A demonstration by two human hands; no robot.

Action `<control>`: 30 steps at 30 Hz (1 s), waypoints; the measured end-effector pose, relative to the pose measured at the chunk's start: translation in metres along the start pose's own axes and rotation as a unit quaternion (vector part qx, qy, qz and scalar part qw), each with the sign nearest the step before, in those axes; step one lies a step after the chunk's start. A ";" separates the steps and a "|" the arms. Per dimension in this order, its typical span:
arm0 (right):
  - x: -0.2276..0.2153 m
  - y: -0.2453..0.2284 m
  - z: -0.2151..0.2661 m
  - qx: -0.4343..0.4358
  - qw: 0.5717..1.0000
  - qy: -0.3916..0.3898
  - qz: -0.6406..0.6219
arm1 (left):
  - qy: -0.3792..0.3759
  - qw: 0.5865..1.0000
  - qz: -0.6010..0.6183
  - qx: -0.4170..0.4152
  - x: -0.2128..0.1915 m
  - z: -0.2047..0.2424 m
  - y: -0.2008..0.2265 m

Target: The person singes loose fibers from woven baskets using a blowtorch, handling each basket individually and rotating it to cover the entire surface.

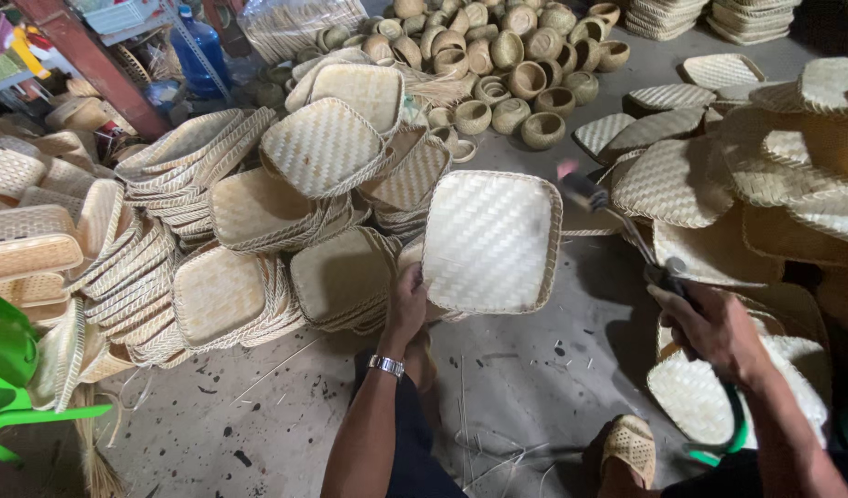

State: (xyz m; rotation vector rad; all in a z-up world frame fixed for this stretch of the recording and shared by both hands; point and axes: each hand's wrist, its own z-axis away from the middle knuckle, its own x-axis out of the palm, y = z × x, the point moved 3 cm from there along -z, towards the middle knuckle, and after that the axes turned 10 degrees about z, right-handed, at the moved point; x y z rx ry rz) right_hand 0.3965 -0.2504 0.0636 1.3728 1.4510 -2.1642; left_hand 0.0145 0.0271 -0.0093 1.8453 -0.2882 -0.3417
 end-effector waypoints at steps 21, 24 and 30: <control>0.063 -0.007 -0.015 -0.004 0.887 0.142 -0.439 | -0.100 0.940 0.235 -0.227 0.090 0.063 0.011; 0.049 0.006 -0.017 -0.038 0.917 0.121 -0.379 | -0.120 0.974 -0.068 -0.178 0.078 0.056 0.023; 0.024 0.028 -0.010 -0.053 0.974 0.057 -0.213 | -0.110 0.990 -0.086 -0.022 0.056 0.032 0.029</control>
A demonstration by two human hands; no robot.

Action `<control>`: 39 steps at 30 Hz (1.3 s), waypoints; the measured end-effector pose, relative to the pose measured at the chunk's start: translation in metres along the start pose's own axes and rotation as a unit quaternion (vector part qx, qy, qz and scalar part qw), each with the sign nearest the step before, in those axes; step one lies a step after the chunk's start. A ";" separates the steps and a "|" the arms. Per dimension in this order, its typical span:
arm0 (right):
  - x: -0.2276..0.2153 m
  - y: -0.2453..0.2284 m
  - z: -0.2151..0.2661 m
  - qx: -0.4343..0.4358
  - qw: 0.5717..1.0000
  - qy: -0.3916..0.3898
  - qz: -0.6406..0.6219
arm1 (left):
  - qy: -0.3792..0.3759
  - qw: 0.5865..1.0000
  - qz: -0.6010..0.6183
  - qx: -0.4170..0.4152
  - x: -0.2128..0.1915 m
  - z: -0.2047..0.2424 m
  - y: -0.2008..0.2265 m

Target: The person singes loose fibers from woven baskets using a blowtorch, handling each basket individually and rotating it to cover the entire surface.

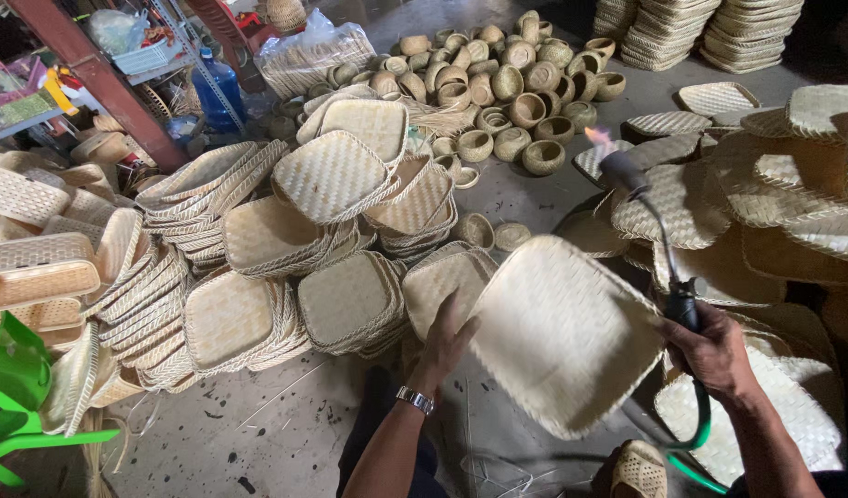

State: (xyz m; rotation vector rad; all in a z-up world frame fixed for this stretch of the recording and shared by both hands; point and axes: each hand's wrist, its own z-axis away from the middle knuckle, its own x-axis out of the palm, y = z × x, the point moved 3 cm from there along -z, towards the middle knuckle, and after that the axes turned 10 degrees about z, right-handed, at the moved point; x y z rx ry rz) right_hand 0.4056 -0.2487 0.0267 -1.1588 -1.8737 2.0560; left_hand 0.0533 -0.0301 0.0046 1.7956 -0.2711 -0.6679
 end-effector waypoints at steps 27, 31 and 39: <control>0.040 -0.029 0.034 0.007 0.981 -0.156 0.117 | 0.071 0.954 0.259 -0.134 -0.014 -0.002 -0.035; 0.072 -0.019 0.040 -0.001 0.967 -0.223 0.122 | 0.109 0.959 0.221 -0.141 -0.019 0.004 -0.014; 0.082 -0.013 0.049 -0.060 0.953 -0.291 0.061 | 0.233 0.884 0.404 0.019 -0.039 -0.017 -0.042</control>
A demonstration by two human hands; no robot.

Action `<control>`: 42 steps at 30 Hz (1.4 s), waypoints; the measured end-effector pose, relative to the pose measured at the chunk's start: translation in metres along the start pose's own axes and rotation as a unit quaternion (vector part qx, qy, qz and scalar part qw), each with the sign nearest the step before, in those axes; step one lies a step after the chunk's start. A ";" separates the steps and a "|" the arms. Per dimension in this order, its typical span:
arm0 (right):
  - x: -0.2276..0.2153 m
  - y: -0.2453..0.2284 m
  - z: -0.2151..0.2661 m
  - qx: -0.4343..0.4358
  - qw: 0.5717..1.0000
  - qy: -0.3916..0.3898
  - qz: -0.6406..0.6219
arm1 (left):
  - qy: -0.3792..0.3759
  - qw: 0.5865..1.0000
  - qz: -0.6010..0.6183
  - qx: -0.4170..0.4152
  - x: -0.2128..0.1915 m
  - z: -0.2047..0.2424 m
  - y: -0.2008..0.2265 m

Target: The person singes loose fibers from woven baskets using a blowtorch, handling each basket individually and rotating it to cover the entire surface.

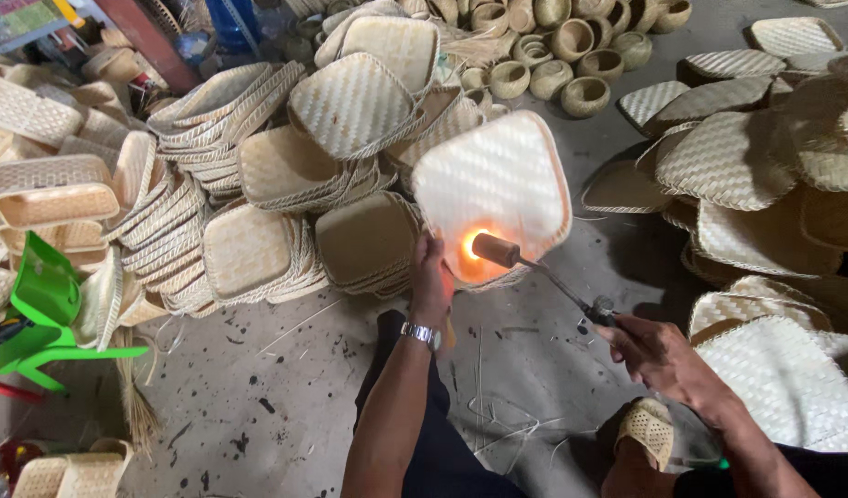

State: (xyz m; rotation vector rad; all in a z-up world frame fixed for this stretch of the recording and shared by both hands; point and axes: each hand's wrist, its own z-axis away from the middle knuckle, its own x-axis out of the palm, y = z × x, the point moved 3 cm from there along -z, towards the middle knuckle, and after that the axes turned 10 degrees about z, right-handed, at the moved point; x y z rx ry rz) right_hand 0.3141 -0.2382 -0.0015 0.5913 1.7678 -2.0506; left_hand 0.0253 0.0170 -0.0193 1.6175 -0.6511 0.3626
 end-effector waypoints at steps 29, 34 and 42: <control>-0.039 -0.020 -0.002 0.065 0.968 0.119 0.213 | 0.064 0.969 -0.188 0.144 -0.022 -0.004 0.035; -0.051 -0.024 -0.002 0.072 0.969 0.106 0.212 | 0.029 0.993 0.037 0.109 -0.030 -0.023 0.023; -0.066 -0.037 -0.005 0.117 0.968 0.095 0.200 | 0.018 0.997 0.023 0.069 -0.032 -0.025 0.021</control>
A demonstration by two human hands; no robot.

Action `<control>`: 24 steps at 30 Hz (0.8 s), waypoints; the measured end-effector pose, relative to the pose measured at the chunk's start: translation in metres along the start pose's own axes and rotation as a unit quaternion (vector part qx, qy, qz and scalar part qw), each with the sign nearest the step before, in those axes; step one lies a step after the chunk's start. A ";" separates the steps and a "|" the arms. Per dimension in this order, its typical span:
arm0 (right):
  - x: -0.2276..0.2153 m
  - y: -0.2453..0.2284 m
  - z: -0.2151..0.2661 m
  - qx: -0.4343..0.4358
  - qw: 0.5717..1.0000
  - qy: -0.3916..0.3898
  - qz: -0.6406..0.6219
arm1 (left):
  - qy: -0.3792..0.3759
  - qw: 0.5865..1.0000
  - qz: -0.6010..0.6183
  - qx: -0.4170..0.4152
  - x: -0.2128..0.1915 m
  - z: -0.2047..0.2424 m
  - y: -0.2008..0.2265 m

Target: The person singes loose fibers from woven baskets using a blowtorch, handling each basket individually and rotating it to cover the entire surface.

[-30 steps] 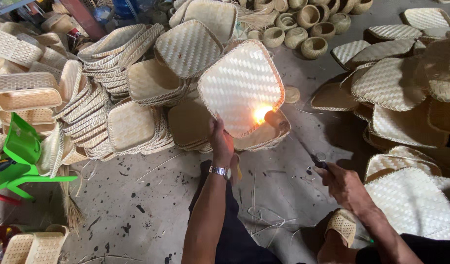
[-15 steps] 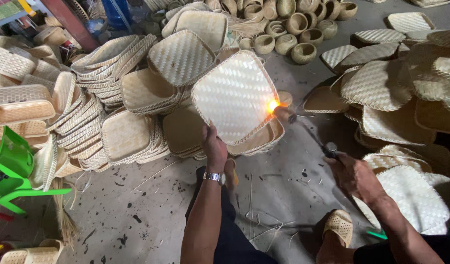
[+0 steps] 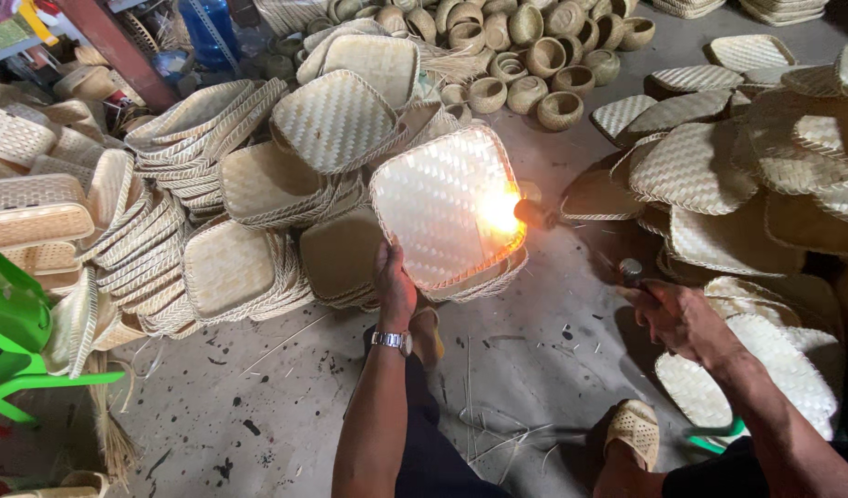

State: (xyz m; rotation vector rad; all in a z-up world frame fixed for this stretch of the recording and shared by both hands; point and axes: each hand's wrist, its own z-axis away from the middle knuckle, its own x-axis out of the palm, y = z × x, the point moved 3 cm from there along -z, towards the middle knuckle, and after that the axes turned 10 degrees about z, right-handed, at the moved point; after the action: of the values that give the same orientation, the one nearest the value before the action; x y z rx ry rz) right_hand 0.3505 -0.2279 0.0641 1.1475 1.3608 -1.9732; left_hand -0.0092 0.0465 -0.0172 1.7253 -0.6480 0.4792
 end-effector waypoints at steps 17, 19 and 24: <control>-0.029 -0.019 -0.027 -0.039 0.997 0.056 0.046 | -0.001 0.995 -0.044 -0.086 -0.001 0.006 -0.019; -0.029 -0.030 -0.030 -0.008 0.998 0.040 0.051 | -0.009 0.993 -0.077 -0.090 0.003 0.010 -0.017; -0.004 -0.061 -0.031 -0.125 0.986 -0.014 -0.106 | -0.025 0.987 -0.122 -0.101 0.019 0.019 -0.018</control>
State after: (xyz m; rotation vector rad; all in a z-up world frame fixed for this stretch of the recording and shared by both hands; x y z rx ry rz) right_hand 0.3174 -0.1765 0.0938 0.8884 1.7202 -1.8804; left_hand 0.0163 0.0277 -0.0233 1.6014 -0.4940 0.1937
